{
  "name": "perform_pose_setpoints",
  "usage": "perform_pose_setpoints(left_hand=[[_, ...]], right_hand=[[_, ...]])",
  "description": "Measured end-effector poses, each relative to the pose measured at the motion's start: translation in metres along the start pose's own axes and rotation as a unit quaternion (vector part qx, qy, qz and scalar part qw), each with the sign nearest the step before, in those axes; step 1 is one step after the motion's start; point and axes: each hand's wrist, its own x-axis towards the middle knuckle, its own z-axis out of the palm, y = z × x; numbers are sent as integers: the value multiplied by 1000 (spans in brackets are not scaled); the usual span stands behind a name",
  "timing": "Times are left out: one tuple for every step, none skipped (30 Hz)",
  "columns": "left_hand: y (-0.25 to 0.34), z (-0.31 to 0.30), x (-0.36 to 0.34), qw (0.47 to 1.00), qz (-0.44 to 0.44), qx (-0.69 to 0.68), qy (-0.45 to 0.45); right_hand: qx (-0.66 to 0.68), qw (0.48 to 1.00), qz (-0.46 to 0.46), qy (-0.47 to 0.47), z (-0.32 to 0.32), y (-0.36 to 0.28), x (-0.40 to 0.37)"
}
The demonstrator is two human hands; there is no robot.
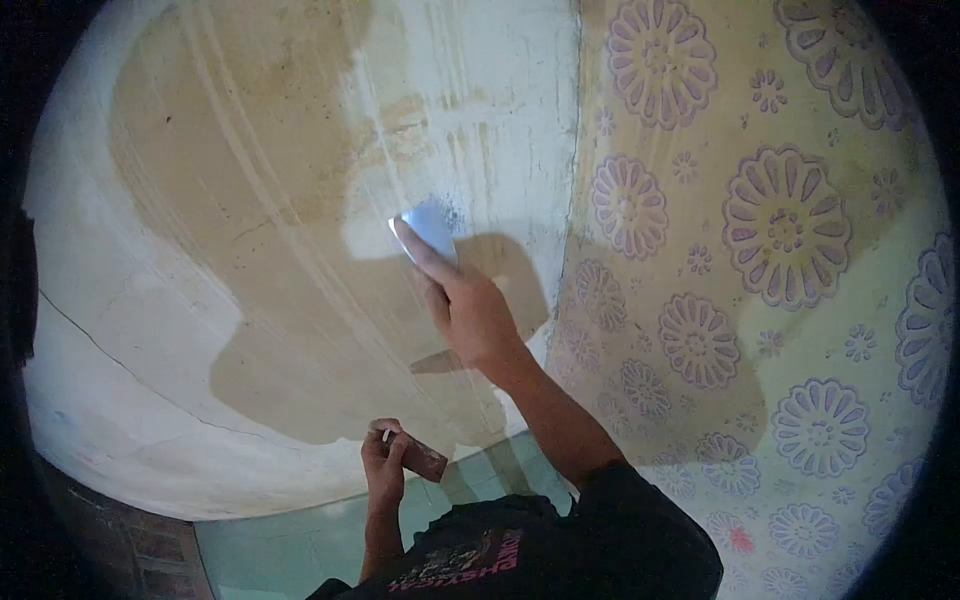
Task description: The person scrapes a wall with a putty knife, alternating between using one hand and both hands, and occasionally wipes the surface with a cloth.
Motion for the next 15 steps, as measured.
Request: perform_pose_setpoints(left_hand=[[3,1,-4,1000,-22,-11,-9],[2,0,-7,1000,-24,-12,-9],[0,-3,-10,1000,-16,0,-11],[-2,-2,-6,1000,2,9,-14],[-4,-2,-1,1000,11,3,-13],[-6,-4,-1,1000,5,1,-8],[-8,-5,-7,1000,-8,1,-1],[-10,-7,-10,1000,-13,4,2],[-8,-4,-6,1000,2,8,-2],[-4,-2,-6,1000,14,12,-8],[0,1,-8,1000,4,15,-10],[5,5,-7,1000,10,20,-15],[9,9,-5,999,22,23,-21],[14,12,-7,999,17,26,-22],[22,18,-10,999,20,27,-26]], right_hand=[[8,1000,8,8,-2,-4,4],[7,1000,10,6,1,-1,-3],[-9,1000,26,-11,8,5,-16],[-30,999,34,-25,10,7,-18],[-34,999,24,-25,9,9,-15],[0,999,36,-36,8,7,-14],[38,997,55,-51,8,3,-18],[42,996,59,-53,8,3,-14],[18,1000,7,-18,3,-1,1],[-8,999,-41,16,-1,-6,9],[-7,999,-30,15,-4,-12,7],[30,998,-50,34,-7,-18,7],[66,994,-74,55,-11,-21,7],[88,996,-20,-4,-20,-22,-6],[87,996,-22,1,-20,-20,-27]])
